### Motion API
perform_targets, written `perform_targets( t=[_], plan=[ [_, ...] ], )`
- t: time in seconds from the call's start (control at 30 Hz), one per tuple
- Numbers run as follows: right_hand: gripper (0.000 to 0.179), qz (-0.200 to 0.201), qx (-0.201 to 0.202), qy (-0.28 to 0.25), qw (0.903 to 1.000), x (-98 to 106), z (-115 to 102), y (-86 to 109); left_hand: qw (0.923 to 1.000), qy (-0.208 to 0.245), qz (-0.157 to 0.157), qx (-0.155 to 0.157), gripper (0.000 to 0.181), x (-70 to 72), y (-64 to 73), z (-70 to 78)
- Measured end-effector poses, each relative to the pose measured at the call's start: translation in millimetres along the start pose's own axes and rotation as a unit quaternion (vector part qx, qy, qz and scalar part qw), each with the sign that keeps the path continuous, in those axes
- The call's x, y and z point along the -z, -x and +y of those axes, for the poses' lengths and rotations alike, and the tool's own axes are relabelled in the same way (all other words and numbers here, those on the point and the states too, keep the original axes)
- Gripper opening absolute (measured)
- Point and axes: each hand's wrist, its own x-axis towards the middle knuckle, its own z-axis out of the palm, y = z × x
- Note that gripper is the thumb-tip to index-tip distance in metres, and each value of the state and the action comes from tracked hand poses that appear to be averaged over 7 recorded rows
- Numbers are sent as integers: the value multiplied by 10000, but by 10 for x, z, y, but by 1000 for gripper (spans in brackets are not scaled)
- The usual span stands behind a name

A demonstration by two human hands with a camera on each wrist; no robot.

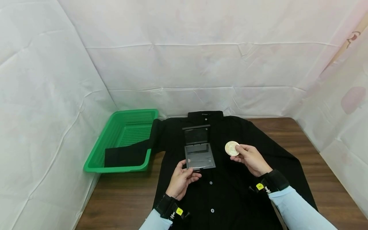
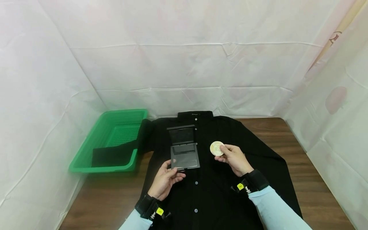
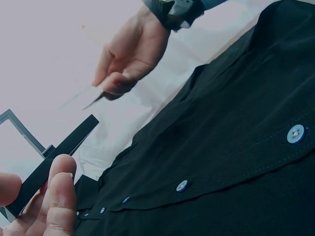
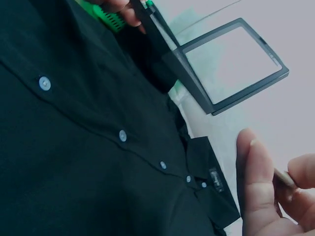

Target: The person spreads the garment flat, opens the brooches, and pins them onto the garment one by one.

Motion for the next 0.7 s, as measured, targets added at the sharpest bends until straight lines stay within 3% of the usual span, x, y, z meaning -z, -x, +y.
perform_targets(
  t=[0.2,0.37,0.7],
  plan=[
    [42,347,-297,247,9986,-34,92,-53,9999,28,24,96,50,3,7,-3],
    [38,660,-229,797,9944,-50,191,-86,9999,41,50,109,50,-7,10,-15],
    [31,602,-261,1563,9855,-66,370,-201,9999,-21,49,98,52,-29,42,-31]
  ],
)
